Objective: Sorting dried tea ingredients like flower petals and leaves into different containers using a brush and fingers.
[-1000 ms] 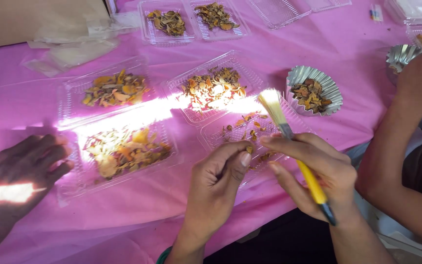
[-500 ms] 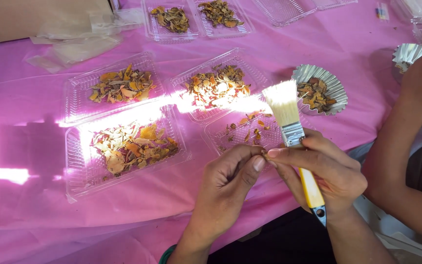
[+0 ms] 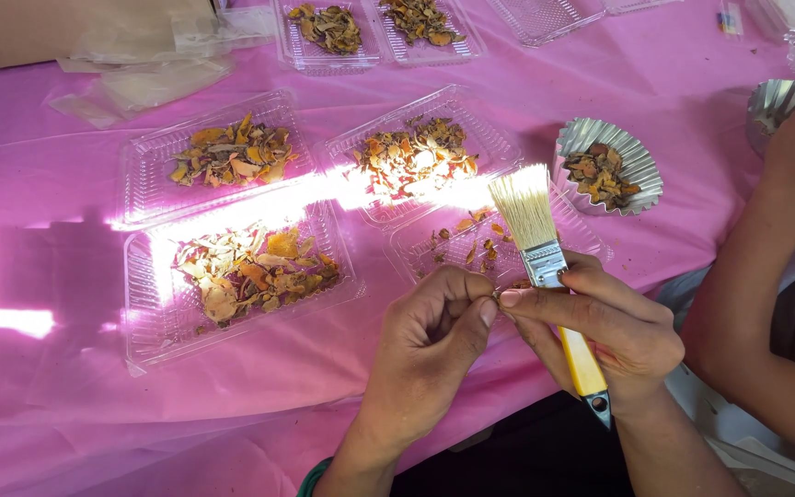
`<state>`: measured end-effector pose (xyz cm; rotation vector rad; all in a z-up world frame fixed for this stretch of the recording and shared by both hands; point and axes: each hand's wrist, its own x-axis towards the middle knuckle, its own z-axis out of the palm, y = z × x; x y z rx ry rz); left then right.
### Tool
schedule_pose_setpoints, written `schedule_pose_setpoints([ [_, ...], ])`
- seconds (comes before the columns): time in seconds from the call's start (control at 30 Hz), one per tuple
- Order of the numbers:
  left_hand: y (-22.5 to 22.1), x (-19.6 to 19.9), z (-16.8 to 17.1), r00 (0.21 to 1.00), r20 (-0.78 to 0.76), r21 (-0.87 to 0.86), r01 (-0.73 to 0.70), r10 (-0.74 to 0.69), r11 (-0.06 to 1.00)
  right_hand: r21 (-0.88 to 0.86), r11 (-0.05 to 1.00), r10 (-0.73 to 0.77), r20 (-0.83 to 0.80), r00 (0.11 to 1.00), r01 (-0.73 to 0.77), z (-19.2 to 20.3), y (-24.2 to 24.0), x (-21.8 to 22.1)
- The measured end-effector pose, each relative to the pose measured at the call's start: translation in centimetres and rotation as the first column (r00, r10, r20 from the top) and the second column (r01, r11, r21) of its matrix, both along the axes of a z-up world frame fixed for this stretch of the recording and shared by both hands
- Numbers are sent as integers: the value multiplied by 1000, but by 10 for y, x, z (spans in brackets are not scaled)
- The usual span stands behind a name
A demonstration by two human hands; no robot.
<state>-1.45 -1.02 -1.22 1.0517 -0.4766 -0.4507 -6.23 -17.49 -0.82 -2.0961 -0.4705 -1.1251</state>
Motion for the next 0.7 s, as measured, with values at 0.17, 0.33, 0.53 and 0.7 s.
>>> schedule_pose_setpoints([
  [0.17,1,0,4,998,3,20,-57,57,998,52,997,-50,-88,995,55,6,-8,-22],
  [0.33,-2,-5,5,991,27,16,-129,128,992,508,861,22,-39,999,1,8,-12,-57],
  [0.53,-5,-5,5,984,67,4,-166,165,986,-26,940,-316,-445,838,340,54,-15,-79],
  [0.7,-8,-8,4,986,5,-24,-169,169,985,148,951,-188,-424,886,272,41,9,-64],
])
